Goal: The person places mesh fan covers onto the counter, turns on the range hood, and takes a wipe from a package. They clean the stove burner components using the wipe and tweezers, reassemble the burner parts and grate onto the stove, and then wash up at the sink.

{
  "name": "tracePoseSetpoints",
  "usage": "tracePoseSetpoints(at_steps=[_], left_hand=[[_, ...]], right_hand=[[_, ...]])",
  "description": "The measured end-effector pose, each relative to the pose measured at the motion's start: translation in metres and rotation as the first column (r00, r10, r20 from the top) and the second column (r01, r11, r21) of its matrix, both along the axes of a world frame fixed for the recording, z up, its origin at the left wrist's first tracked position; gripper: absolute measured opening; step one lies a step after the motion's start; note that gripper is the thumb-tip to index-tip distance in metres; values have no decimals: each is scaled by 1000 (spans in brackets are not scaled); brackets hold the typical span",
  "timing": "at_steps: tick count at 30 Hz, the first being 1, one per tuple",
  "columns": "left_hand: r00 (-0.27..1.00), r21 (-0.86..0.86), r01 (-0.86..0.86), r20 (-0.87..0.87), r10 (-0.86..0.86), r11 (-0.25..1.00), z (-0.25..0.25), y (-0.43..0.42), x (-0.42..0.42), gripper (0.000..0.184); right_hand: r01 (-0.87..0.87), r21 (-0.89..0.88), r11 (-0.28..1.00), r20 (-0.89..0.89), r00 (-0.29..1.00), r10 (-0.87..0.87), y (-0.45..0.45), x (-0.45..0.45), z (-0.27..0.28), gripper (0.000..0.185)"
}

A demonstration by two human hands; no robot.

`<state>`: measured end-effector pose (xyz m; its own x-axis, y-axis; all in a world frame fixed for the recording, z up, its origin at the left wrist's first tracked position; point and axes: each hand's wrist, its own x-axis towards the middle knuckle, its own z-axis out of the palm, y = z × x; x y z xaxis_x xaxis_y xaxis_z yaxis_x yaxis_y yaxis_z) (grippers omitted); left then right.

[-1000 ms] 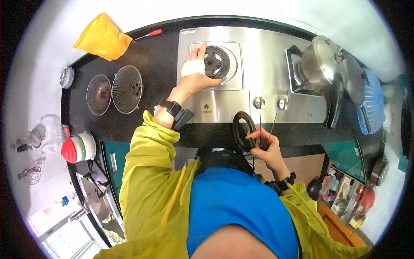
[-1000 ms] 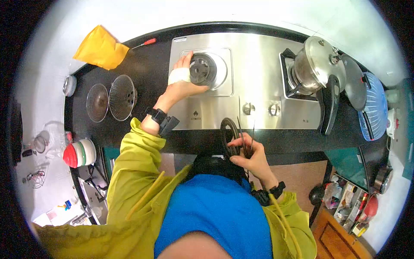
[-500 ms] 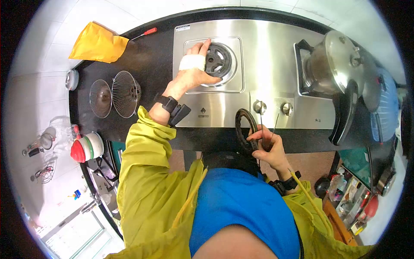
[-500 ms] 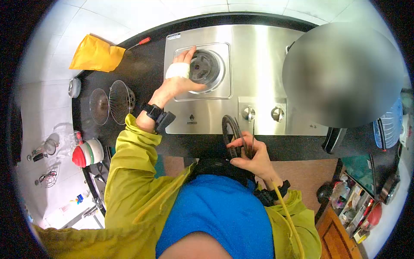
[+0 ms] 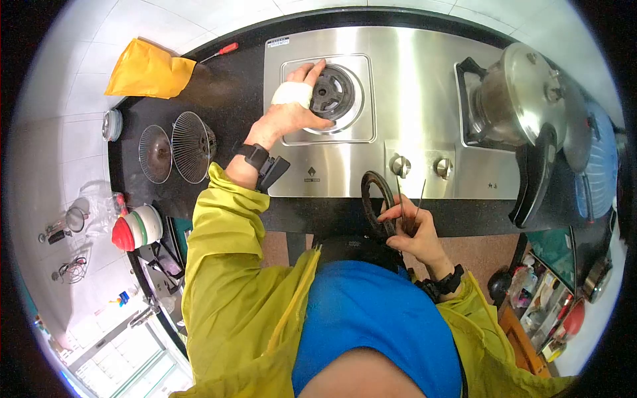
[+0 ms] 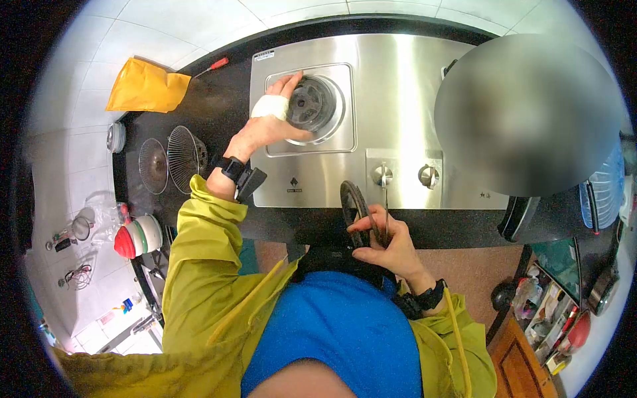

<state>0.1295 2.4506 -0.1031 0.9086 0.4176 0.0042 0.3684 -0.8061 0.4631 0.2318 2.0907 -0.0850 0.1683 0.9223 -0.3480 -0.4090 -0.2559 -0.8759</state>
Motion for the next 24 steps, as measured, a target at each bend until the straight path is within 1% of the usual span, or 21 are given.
tracePoseSetpoints(at_steps=[3, 6, 8, 9, 11, 15, 18, 20, 21, 23, 24], left_hand=[[1000, -10, 3, -12, -3, 1000, -4, 5, -1, 118], [999, -36, 34, 15, -34, 999, -3, 8, -4, 118], [991, -1, 120, -53, -119, 993, 3, 8, -3, 117], [992, -2, 118, -50, -118, 993, 2, 9, -3, 117], [983, -6, 178, -50, -178, 984, 0, 13, -3, 117], [984, -56, 175, -23, -177, 983, -1, 20, -2, 118], [985, -83, 161, -57, -166, 983, 6, 19, 0, 119], [991, -119, 93, -85, -103, 989, 11, 14, 0, 120], [991, -119, 92, -84, -102, 989, 10, 11, 1, 120], [995, -36, 56, -79, -58, 998, 3, 8, 1, 123], [995, -36, 54, -81, -57, 998, -1, 7, 1, 123]], right_hand=[[13, -15, 1000, -11, 1000, -13, 4, 2, -1, 42], [17, -17, 1000, -23, 1000, -17, 5, 2, -3, 42], [6, -10, 1000, -15, 1000, -6, 6, 3, -5, 42], [11, 2, 1000, -12, 1000, -11, 5, 3, -6, 42], [15, 16, 1000, -5, 1000, -15, 6, 3, -9, 42], [25, 5, 1000, -18, 1000, -25, 5, 1, -8, 41], [19, -5, 1000, -21, 1000, -19, 6, 1, -7, 40], [22, -9, 1000, -33, 999, -22, 6, -2, -7, 40], [20, -17, 1000, -34, 999, -21, 6, -2, -5, 40], [17, -26, 1000, -35, 999, -18, 7, -1, -5, 40], [12, -28, 1000, -36, 999, -13, 8, 0, -6, 40]])
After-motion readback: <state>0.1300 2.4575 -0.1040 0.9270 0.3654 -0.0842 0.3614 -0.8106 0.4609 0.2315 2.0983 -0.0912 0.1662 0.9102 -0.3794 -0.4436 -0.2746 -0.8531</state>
